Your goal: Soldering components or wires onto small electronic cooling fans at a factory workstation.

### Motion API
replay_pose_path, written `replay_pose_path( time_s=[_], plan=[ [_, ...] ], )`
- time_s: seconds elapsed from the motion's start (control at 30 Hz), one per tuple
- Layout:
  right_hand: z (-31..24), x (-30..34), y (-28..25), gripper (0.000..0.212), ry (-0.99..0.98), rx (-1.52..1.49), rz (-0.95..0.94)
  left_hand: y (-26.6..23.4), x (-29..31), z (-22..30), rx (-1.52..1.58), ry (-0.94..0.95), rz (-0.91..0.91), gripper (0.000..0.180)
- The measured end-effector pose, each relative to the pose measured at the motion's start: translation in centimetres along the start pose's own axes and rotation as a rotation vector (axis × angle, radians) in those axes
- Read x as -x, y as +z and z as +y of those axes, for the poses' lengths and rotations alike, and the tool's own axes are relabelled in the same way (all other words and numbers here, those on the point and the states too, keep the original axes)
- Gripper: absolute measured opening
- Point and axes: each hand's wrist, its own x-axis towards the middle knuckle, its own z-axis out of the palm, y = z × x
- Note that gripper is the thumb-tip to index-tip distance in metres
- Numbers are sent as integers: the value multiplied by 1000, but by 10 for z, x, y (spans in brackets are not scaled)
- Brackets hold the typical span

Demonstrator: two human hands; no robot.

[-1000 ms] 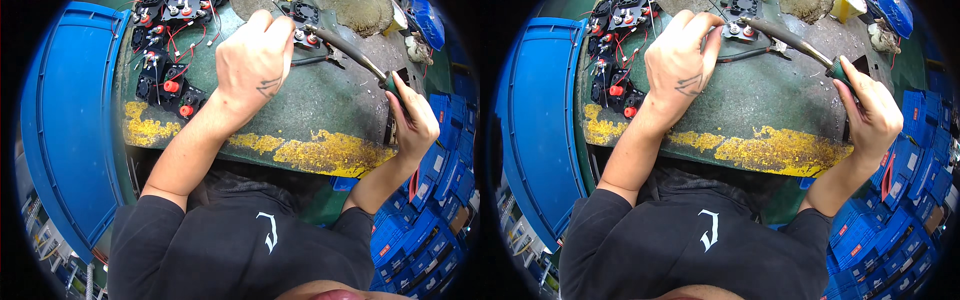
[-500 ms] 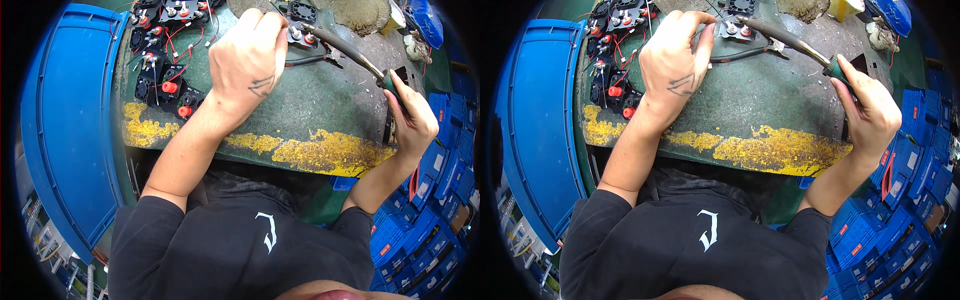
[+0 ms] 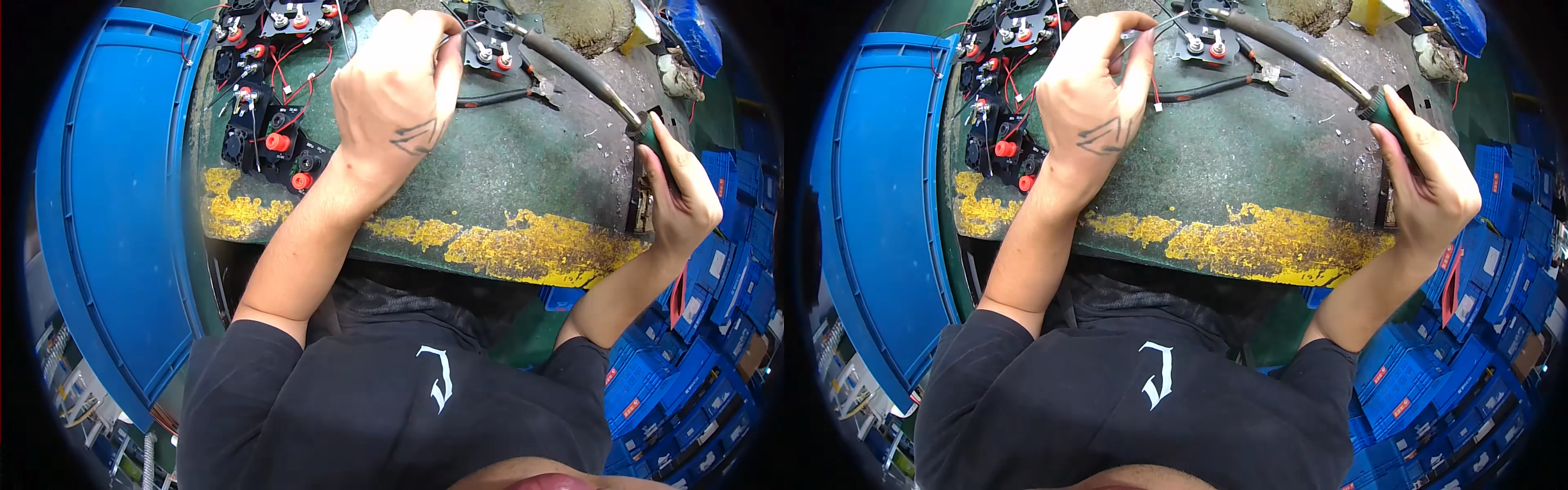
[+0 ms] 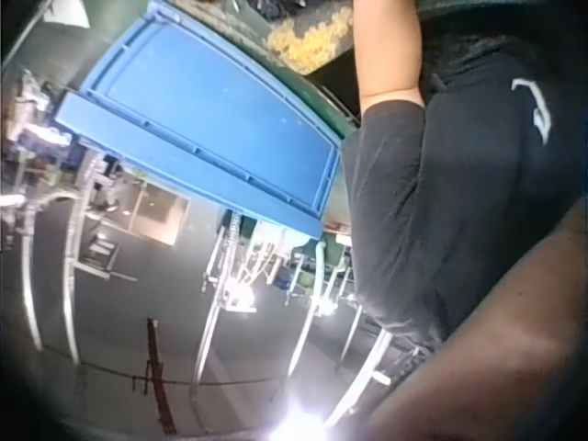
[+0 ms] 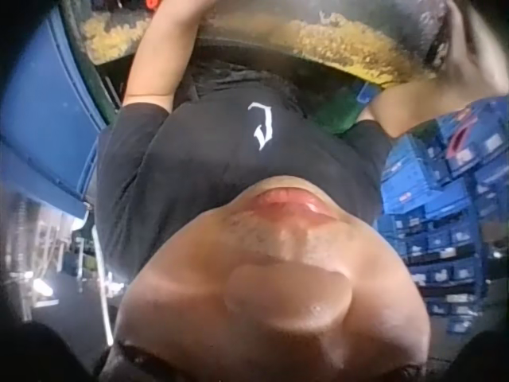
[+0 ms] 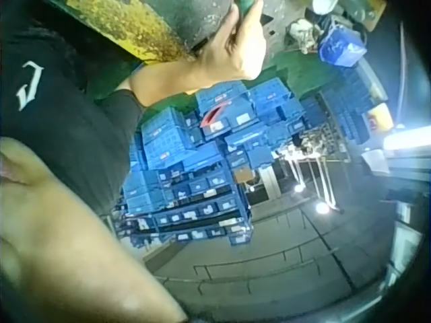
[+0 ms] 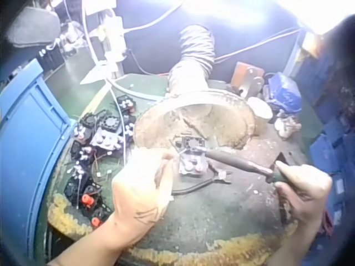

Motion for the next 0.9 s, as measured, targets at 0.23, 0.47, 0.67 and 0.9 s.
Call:
replay_pose_path(
  time_s=[0.23, 0.47, 0.67, 0.9],
  plan=[
    [4, 3, 11, 33, 10, -3, 59, -11, 7, 4, 165, -142, 53, 12],
    [5, 5, 24, 30, 29, 102, 87, -11, 10, 9, -49, -43, -110, 16],
    [19, 13, 30, 33, 38, 149, 176, -6, 14, 10, -16, -81, -190, 20],
    [19, 16, 35, 36, -18, 253, 219, -8, 6, 11, 15, -336, -329, 28]
  ],
)
